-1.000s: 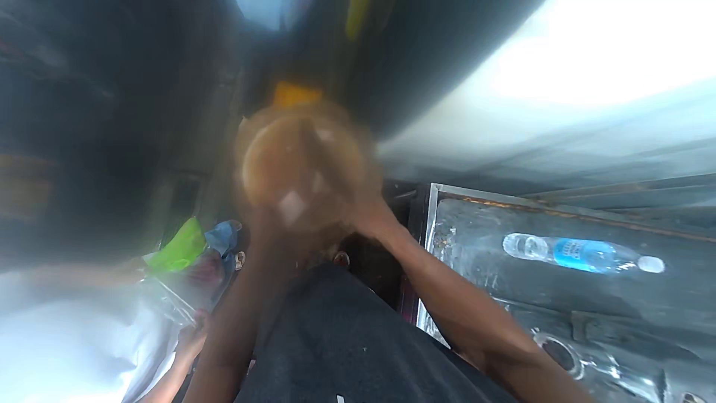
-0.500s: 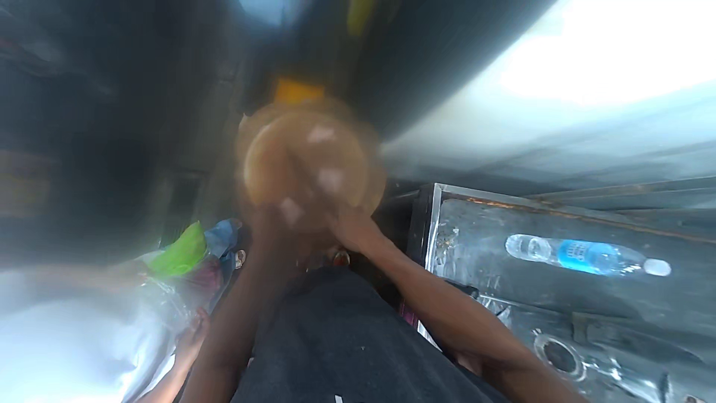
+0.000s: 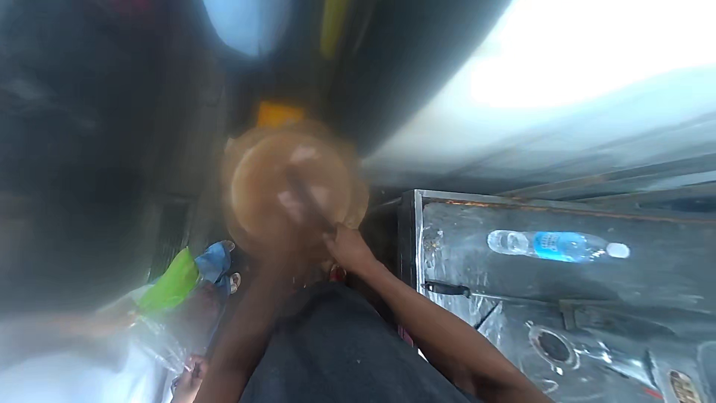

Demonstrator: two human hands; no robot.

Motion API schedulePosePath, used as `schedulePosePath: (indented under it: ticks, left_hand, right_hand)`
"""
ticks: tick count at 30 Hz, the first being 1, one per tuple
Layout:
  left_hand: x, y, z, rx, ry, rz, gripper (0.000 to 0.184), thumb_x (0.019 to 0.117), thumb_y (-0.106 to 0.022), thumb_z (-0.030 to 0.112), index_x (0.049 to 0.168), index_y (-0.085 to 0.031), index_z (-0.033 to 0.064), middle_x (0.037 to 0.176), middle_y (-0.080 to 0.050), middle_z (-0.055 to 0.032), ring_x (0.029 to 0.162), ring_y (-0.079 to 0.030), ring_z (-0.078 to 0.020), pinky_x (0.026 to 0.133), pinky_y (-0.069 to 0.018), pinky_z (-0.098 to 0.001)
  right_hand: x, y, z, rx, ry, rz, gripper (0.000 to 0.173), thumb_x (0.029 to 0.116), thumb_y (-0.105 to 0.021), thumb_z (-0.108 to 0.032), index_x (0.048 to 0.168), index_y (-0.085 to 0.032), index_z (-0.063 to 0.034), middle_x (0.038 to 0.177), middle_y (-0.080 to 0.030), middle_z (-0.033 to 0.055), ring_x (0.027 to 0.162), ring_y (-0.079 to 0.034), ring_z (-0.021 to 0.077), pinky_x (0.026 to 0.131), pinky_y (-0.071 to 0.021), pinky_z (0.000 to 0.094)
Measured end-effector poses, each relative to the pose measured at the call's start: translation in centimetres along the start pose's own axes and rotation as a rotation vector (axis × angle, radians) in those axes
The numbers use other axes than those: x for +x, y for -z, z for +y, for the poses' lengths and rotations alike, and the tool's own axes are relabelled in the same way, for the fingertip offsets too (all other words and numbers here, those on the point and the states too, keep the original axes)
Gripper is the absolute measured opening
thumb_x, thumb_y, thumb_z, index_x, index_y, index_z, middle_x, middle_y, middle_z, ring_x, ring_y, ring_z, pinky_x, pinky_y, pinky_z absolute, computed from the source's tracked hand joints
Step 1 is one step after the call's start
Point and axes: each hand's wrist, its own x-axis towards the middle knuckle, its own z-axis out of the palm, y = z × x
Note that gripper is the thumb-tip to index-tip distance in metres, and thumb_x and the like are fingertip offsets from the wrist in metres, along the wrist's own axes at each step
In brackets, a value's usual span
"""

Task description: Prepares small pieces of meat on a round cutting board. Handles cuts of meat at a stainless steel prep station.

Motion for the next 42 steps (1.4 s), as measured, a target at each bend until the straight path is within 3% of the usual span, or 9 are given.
schedulePosePath:
  ticks: [4,9,12,16,21,26,30,36,42]
  left_hand:
    - [2.2,2.2,4.8,0.04,-0.115,0.104,0.025,0.103,-0.059,0.019,0.118,-0.068,0.0015,0.107,-0.072,-0.0212,0.094,-0.071,-0.0357,0.086,-0.0565,-0.0564]
    - [5.9,5.3,13.9,0.206,-0.136,-0.035,0.048,0.1009,-0.058,0.006,0.148,-0.048,-0.0032,0.15,-0.044,-0.032,0.139,-0.047,-0.0461,0.113,-0.0405,-0.057]
    - [5.6,5.9,16.4,0.191,-0.155,-0.133,0.039,0.1004,-0.057,-0.002,0.14,-0.056,-0.0026,0.144,-0.051,-0.0311,0.135,-0.05,-0.0454,0.111,-0.0408,-0.0561]
    - [3.8,6.0,12.9,-0.046,-0.123,-0.117,0.034,0.102,-0.06,0.007,0.134,-0.06,-0.002,0.125,-0.065,-0.0257,0.112,-0.064,-0.0369,0.098,-0.0495,-0.0537]
    - [0.5,3.7,0.1,-0.338,-0.115,-0.032,0.03,0.0972,-0.07,0.016,0.122,-0.065,0.0008,0.099,-0.071,-0.0143,0.077,-0.07,-0.021,0.071,-0.0611,-0.0398]
    - [-1.7,1.7,-5.2,-0.085,0.058,0.046,0.045,0.0962,-0.072,0.025,0.136,-0.064,0.0062,0.116,-0.072,-0.0185,0.108,-0.07,-0.0324,0.099,-0.0535,-0.0549]
    - [-2.7,1.5,-6.1,-0.113,0.143,0.092,0.038,0.0984,-0.069,0.026,0.125,-0.065,-0.0004,0.105,-0.073,-0.0175,0.095,-0.072,-0.0293,0.09,-0.0577,-0.0513]
    - [-1.1,0.2,-6.1,0.074,0.18,0.071,0.03,0.0991,-0.065,0.031,0.109,-0.073,0.0037,0.102,-0.073,-0.0164,0.099,-0.071,-0.0323,0.092,-0.0553,-0.0554]
    - [-0.3,-0.3,-2.2,0.013,0.112,0.094,0.028,0.1001,-0.059,0.02,0.115,-0.069,-0.0017,0.105,-0.071,-0.0212,0.101,-0.07,-0.0348,0.093,-0.055,-0.0543]
  right_hand:
    - [1.7,2.0,2.8,0.061,-0.063,0.122,0.042,0.1069,-0.05,-0.04,0.125,-0.06,-0.0034,0.101,-0.068,0.0159,0.097,-0.069,0.0309,0.088,-0.0549,0.0506]
    - [2.4,0.7,5.2,0.26,-0.093,0.117,0.041,0.1019,-0.059,-0.034,0.129,-0.057,-0.0023,0.095,-0.068,0.0152,0.082,-0.07,0.0279,0.077,-0.058,0.0489]
    - [1.9,0.3,6.3,0.481,-0.062,0.044,0.048,0.1027,-0.061,-0.029,0.141,-0.044,-0.0049,0.091,-0.066,0.0128,0.065,-0.069,0.0215,0.065,-0.062,0.0407]
    - [1.0,1.2,7.4,0.426,-0.081,0.05,0.043,0.1009,-0.061,-0.027,0.136,-0.049,-0.0062,0.094,-0.065,0.0152,0.068,-0.066,0.0257,0.065,-0.0592,0.0466]
    - [-1.4,2.4,4.3,0.096,-0.011,0.064,0.048,0.1036,-0.059,-0.032,0.144,-0.049,-0.0071,0.113,-0.068,0.0189,0.103,-0.069,0.0343,0.091,-0.0547,0.0548]
    - [-4.2,6.2,-2.9,0.062,0.292,0.163,0.041,0.1058,-0.058,-0.036,0.133,-0.055,-0.0058,0.088,-0.067,0.013,0.079,-0.068,0.0282,0.076,-0.0576,0.0513]
    - [-5.3,4.2,-6.2,0.24,0.608,0.452,0.043,0.1027,-0.059,-0.039,0.129,-0.055,-0.0052,0.071,-0.061,0.0016,0.055,-0.059,0.0132,0.052,-0.0555,0.0369]
    - [-0.5,-3.4,-1.4,-0.222,0.118,-0.148,0.05,0.1095,-0.042,-0.042,0.14,-0.049,-0.0022,0.116,-0.068,0.0196,0.111,-0.069,0.0353,0.094,-0.0554,0.054]
    - [0.6,0.7,2.8,0.136,0.114,-0.03,0.049,0.1056,-0.053,-0.043,0.133,-0.057,-0.0024,0.103,-0.069,0.0165,0.093,-0.069,0.0292,0.087,-0.0562,0.0502]
